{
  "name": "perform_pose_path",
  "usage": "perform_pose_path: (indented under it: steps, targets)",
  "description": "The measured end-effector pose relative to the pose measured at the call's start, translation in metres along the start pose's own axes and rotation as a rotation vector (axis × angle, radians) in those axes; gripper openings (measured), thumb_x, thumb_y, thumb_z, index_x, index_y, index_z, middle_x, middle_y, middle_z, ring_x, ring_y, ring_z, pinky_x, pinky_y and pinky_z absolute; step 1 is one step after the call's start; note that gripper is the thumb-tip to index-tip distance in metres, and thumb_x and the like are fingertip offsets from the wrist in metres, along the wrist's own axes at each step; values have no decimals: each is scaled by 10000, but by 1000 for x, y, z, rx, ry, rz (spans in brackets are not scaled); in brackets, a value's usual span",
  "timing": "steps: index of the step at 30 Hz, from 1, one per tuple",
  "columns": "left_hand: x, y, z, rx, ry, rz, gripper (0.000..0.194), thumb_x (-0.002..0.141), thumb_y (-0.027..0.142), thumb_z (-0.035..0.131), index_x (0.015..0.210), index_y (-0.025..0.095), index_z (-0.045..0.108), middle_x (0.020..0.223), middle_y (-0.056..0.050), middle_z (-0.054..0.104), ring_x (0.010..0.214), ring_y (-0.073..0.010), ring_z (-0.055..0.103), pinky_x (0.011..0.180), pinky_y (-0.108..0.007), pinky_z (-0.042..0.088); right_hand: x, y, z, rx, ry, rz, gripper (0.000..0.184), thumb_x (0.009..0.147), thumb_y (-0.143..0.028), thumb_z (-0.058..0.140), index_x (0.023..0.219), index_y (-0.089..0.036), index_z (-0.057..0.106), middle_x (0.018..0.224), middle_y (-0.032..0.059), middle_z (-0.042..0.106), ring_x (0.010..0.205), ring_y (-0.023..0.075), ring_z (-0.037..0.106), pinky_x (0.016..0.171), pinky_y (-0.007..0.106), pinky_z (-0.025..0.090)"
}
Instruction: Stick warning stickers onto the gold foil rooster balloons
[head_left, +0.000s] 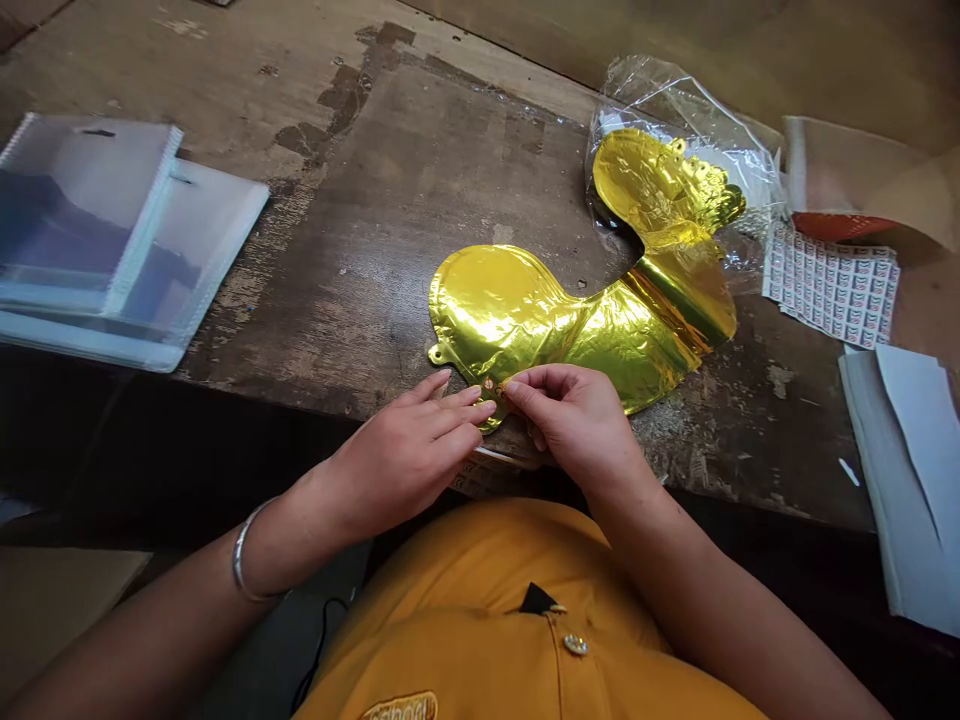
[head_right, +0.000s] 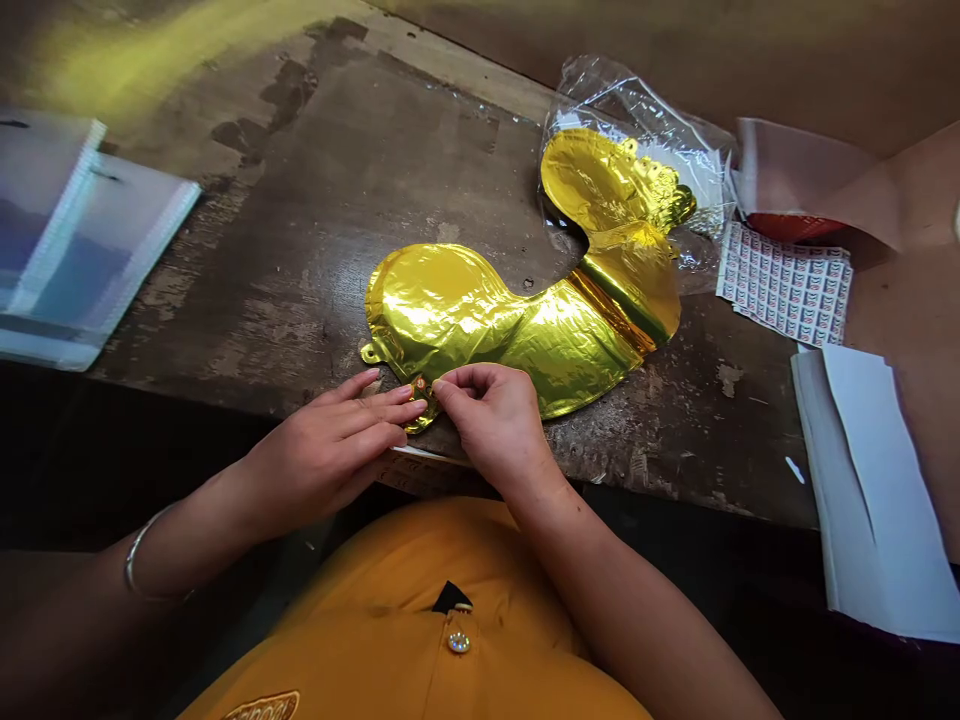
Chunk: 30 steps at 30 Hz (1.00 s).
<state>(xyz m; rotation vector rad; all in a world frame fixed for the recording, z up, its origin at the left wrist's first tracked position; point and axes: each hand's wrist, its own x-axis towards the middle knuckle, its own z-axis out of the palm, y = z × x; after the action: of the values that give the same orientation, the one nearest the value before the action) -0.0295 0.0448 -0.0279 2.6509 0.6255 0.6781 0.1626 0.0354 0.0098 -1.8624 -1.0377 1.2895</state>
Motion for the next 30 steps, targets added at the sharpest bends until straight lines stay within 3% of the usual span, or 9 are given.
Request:
perform_pose_path:
  steps: [12, 23, 28, 30]
  targets:
    - [1, 0, -1, -3, -17, 6, 166, 902, 96, 479, 972, 129, 626, 1235, -95, 663, 1245, -223, 549, 1164, -444, 293, 3, 7, 3, -98, 79, -49, 249, 704, -397, 664, 692, -149, 640, 498, -37, 535, 375, 64, 405, 369, 205, 293]
    - [2, 0, -2, 26, -28, 16, 149, 906, 98, 478, 962, 139, 610, 1233, -91, 665, 1242, -214, 552, 1173, -442, 262, 5, 11, 9, -249, 143, -148, 167, 719, -331, 640, 676, -172, 619, 593, -4, 602, 512, 98, 505, 486, 231, 381]
    - [3, 3, -2, 18, -25, -3, 156, 906, 92, 471, 968, 142, 604, 1237, -86, 664, 1232, -213, 562, 1181, -451, 231, 0, 6, 6, -431, 196, -220, 207, 712, -258, 662, 841, -197, 512, 605, -46, 552, 547, 117, 520, 539, 244, 391]
    - [4, 4, -1, 13, -21, -10, 153, 903, 86, 473, 960, 141, 603, 1226, -83, 671, 1222, -214, 570, 1182, -453, 224, -7, 0, 3, -558, 264, -315, 176, 762, -231, 614, 897, -193, 507, 636, -28, 557, 574, 138, 529, 569, 267, 402]
